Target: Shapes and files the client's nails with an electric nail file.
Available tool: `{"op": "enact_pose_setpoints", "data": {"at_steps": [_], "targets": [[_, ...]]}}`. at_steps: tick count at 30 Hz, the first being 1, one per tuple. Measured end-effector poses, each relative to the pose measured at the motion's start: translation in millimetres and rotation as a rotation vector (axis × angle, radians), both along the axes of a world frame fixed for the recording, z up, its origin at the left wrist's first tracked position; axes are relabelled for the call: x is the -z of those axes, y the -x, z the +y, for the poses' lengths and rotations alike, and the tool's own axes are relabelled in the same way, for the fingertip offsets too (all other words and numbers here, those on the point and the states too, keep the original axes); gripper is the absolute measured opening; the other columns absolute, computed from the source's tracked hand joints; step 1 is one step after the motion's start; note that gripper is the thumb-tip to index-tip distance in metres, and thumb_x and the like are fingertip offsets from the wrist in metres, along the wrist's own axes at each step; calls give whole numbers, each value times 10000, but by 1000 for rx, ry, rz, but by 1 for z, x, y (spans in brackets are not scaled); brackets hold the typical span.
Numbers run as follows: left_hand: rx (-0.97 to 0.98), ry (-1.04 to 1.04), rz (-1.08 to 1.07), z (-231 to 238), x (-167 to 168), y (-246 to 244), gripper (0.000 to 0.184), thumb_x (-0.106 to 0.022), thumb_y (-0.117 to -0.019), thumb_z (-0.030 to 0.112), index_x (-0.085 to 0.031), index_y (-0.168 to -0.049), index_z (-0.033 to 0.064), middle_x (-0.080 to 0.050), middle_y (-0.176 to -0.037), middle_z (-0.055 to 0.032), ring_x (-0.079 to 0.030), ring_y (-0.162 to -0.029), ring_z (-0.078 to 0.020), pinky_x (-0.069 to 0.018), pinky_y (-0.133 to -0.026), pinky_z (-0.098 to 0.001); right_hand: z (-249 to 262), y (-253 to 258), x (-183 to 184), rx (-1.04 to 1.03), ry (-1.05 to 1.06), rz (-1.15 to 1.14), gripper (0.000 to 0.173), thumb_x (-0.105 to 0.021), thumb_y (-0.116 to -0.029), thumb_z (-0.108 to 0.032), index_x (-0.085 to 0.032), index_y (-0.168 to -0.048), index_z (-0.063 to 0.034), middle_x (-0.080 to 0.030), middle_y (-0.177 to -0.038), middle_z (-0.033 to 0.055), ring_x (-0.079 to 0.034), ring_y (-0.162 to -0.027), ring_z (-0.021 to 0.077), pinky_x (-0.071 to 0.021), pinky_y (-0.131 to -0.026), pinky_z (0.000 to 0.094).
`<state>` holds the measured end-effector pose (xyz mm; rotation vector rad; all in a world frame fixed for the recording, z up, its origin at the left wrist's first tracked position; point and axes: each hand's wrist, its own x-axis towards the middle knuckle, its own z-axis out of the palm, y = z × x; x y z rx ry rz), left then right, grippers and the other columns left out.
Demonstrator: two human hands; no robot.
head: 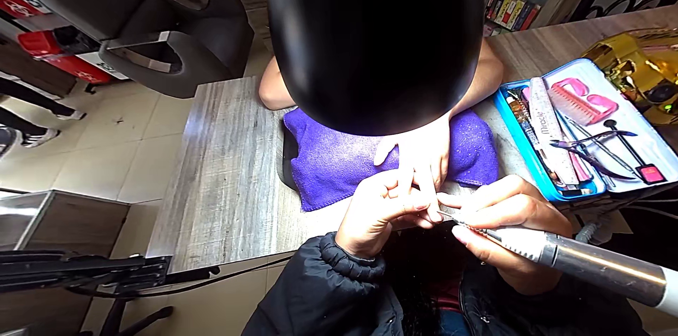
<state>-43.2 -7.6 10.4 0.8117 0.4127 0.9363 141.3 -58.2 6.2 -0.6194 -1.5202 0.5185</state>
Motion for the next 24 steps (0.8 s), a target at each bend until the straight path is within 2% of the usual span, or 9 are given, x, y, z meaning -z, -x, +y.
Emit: {"op": "enact_pose_setpoints", "data": {"at_steps": [8, 14, 24], "targets": [[18, 15, -12, 1, 1, 2, 156, -613, -894, -113, -710, -951, -4, -755, -799, -149, -762, -700, -183, -643, -675, -292, -1, 0, 2, -14, -10, 17, 189, -774, -785, -19, -674, -922, -101, -584, -952, -28, -668, -908, 73, -647, -907, 351], [19, 31, -17, 1, 1, 3, 145, -634, -885, -113, -712, -942, -4, -753, -801, -160, -766, -711, -197, -647, -692, -307, -2, 2, 1, 22, -63, -43, 172, -776, -800, -36, -677, -926, -97, -617, -970, -25, -680, -947, 81, -642, -916, 341], [41, 25, -21, 2, 2, 4, 152, -629, -897, -102, -709, -957, 13, -755, -810, -151, -764, -714, -190, -643, -688, -296, -1, -1, 4, -4, -76, -38, 179, -755, -806, -15, -659, -932, -97, -592, -975, -18, -678, -938, 87, -646, -925, 377]]}}
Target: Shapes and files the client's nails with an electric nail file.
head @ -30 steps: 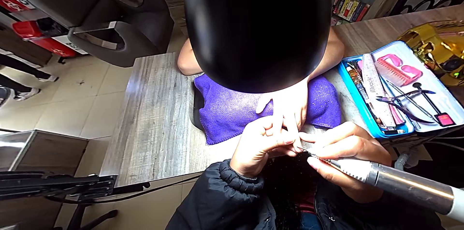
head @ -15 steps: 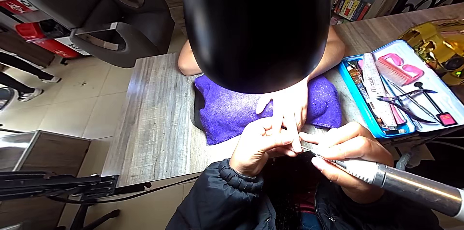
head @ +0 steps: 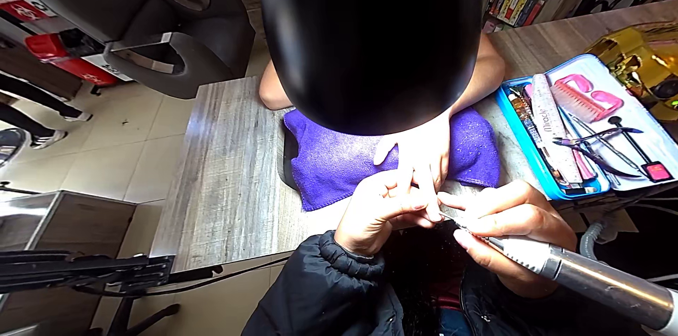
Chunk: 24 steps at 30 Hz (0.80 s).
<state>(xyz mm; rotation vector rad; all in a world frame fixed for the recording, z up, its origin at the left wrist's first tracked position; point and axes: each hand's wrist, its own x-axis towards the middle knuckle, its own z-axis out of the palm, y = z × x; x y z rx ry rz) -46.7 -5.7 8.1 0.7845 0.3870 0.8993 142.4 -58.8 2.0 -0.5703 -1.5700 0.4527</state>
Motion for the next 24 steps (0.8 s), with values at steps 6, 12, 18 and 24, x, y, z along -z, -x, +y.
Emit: {"op": "enact_pose_setpoints", "data": {"at_steps": [6, 12, 18, 24], "targets": [[2, -2, 0, 0, 1, 0, 148, -643, -889, -95, -715, -962, 10, -756, -820, -145, -764, -725, -183, -645, -695, -301, -1, -1, -1, -39, 0, 1, 165, -744, -813, -21, -646, -923, -96, -586, -955, -16, -671, -916, 89, -637, -950, 400], [-15, -6, 1, -1, 0, -1, 146, -645, -883, -110, -705, -958, 0, -751, -817, -157, -764, -724, -197, -646, -701, -310, -1, 2, -1, -20, 28, 50, 176, -776, -796, -20, -675, -920, -93, -615, -966, -19, -687, -951, 98, -643, -933, 380], [-12, -32, -14, 0, 1, -1, 149, -641, -886, -111, -704, -965, -1, -753, -818, -154, -767, -732, -198, -647, -706, -309, -1, 4, 0, 36, -1, -4, 166, -775, -811, -36, -671, -930, -87, -621, -978, -14, -685, -965, 89, -638, -939, 351], [-10, -7, -11, 0, 2, 0, 155, -623, -892, -115, -707, -959, -3, -755, -818, -167, -768, -721, -205, -647, -696, -312, -1, 4, 2, 14, 9, 37, 193, -762, -807, -18, -659, -949, -97, -591, -968, -17, -674, -921, 86, -643, -928, 378]]}}
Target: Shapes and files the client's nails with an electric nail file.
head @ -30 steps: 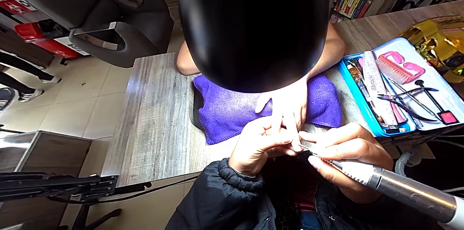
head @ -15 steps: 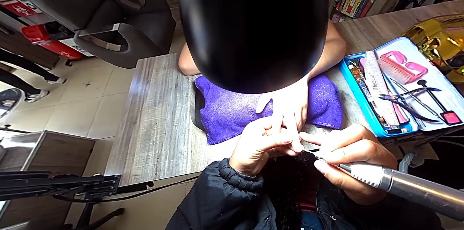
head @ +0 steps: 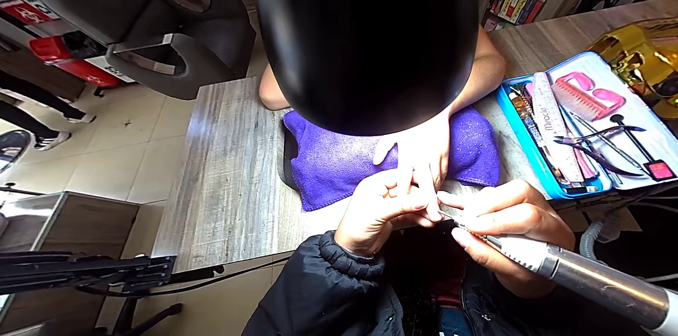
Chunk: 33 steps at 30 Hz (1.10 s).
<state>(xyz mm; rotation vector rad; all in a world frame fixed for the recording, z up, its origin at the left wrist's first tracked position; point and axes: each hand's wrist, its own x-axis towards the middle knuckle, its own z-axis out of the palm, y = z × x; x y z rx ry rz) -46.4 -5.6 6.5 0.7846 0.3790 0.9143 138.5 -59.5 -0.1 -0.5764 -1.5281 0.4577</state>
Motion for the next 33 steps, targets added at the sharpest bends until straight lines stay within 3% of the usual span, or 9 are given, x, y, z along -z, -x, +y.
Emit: {"op": "enact_pose_setpoints", "data": {"at_steps": [20, 27, 33], "targets": [[1, -10, -13, 0, 2, 1, 169, -646, -876, -112, -712, -982, 2, -751, -828, -150, -765, -735, -199, -647, -711, -318, -3, -1, -1, -47, 38, 59, 184, -767, -795, -14, -665, -919, -103, -601, -953, -22, -681, -924, 102, -643, -935, 406], [-14, -43, -7, 0, 1, -1, 158, -655, -867, -123, -699, -967, -9, -745, -811, -148, -763, -727, -201, -648, -714, -321, -3, 1, -1, 35, 5, -54, 157, -780, -811, -44, -678, -920, -92, -628, -987, -15, -685, -990, 99, -633, -945, 353], [1, -30, -10, 0, 0, -1, 152, -631, -888, -118, -702, -959, -5, -747, -807, -147, -762, -723, -195, -647, -711, -314, -1, 2, 0, 39, 12, 9, 184, -767, -802, -22, -672, -936, -104, -601, -962, -27, -673, -928, 77, -644, -915, 349]]}}
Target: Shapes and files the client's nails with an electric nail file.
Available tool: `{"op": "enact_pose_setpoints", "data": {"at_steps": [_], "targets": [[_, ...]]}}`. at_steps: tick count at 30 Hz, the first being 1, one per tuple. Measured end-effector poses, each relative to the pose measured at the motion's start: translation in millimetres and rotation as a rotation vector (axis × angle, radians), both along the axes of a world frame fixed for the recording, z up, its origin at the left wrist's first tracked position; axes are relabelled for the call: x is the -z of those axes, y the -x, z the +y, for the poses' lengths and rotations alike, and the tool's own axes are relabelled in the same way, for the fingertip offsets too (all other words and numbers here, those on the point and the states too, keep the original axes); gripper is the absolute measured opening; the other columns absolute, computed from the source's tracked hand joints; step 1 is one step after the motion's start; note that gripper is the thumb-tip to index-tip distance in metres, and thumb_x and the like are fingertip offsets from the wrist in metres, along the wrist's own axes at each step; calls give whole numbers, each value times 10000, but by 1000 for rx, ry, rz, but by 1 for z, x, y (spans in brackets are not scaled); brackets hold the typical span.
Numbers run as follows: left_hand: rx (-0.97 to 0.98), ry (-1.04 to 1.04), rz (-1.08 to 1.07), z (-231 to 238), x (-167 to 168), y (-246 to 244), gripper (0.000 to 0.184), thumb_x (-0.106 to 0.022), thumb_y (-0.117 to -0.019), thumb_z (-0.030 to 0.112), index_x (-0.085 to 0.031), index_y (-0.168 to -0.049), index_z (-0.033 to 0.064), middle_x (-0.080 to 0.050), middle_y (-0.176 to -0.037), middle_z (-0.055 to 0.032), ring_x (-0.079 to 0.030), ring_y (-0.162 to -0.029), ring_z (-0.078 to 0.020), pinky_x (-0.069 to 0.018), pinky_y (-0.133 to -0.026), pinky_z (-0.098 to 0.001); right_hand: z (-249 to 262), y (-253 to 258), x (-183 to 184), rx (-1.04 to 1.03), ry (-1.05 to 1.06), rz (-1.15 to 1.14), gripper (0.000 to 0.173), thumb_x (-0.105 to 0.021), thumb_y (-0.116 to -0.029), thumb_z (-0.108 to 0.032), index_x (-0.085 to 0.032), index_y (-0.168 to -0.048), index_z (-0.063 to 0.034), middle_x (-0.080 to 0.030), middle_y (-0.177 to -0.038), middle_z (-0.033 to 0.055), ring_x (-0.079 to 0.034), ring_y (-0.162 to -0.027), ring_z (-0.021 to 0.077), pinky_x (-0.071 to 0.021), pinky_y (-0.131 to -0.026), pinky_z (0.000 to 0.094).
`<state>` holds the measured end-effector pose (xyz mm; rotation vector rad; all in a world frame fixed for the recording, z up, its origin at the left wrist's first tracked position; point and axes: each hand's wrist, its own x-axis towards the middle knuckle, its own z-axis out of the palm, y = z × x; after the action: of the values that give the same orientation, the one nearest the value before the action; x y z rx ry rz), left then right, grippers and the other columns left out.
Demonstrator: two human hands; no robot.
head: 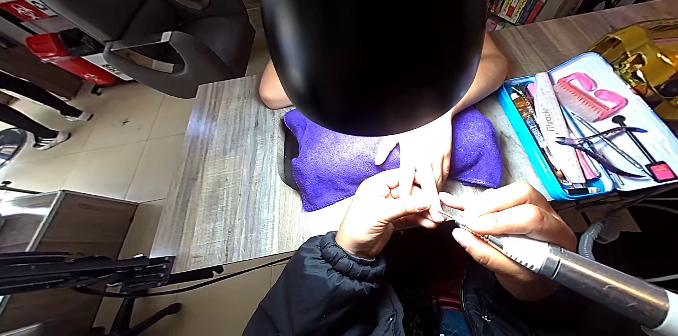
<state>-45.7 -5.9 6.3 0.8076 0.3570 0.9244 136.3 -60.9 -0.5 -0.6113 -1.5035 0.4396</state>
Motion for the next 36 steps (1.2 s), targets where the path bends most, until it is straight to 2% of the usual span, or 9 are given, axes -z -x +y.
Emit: {"op": "enact_pose_setpoints", "data": {"at_steps": [13, 15, 17, 18, 21, 27, 29, 32, 36], "targets": [[-13, 28, 1, -2, -1, 1, 188, -628, -881, -129, -698, -1000, -1, -754, -825, -155, -765, -720, -202, -648, -691, -316, -3, -5, -1, -105, 27, 20, 155, -743, -796, -18, -650, -888, -100, -580, -910, -25, -660, -876, 90, -635, -945, 413], [-14, 31, -25, -3, 0, 1, 161, -602, -925, -93, -681, -1034, -4, -756, -855, -167, -770, -748, -216, -649, -711, -326, -4, -6, -3, -130, 79, 80, 167, -761, -795, -22, -666, -901, -111, -586, -915, -31, -659, -882, 91, -633, -941, 411], [1, 25, -36, -5, 1, 4, 168, -468, -1058, 89, -626, -1077, 35, -749, -876, -150, -768, -762, -208, -645, -712, -314, -5, -8, -4, -116, 109, 117, 192, -774, -794, -31, -690, -933, -133, -597, -939, -45, -660, -901, 89, -631, -940, 408], [-9, 32, -8, -6, 0, 4, 292, -378, -1101, 202, -629, -1063, 55, -739, -843, -122, -758, -728, -183, -633, -679, -289, -5, -8, -5, -109, 108, 133, 202, -781, -796, -30, -700, -946, -138, -608, -951, -48, -667, -911, 93, -632, -941, 409], [-7, 56, -24, -3, -1, 4, 458, -237, -1125, 247, -617, -948, 61, -747, -847, -161, -775, -767, -242, -653, -703, -358, -3, -8, -9, -70, 81, 109, 204, -783, -812, -48, -700, -970, -147, -612, -982, -53, -674, -935, 98, -640, -928, 393], [55, 20, -76, -1, 2, 6, 289, -512, -1060, 146, -741, -933, 23, -767, -894, -154, -776, -816, -209, -646, -772, -345, 0, -4, -15, -96, 54, 47, 201, -775, -836, -39, -700, -1004, -120, -620, -1010, -27, -680, -947, 110, -650, -906, 374], [47, 19, -88, -1, 2, 6, 218, -597, -1020, 127, -747, -890, 38, -759, -838, -122, -772, -793, -193, -646, -777, -346, 1, 0, -15, -92, 61, 6, 183, -770, -829, -47, -696, -982, -118, -617, -1003, -34, -663, -951, 83, -629, -886, 295], [15, 8, -22, -3, 0, 5, 232, -566, -1011, 61, -747, -866, 46, -769, -828, -108, -769, -760, -161, -643, -754, -308, 2, 8, -13, -66, 65, 2, 170, -777, -807, -47, -702, -946, -109, -616, -976, -36, -650, -942, 58, -603, -860, 226], [-18, 7, 43, -3, -1, 3, 250, -546, -999, 16, -755, -862, 30, -758, -781, -95, -760, -718, -144, -643, -722, -295, 2, 13, -12, -32, 107, -6, 178, -788, -792, -55, -712, -936, -127, -630, -967, -43, -664, -950, 61, -613, -877, 243]]}}
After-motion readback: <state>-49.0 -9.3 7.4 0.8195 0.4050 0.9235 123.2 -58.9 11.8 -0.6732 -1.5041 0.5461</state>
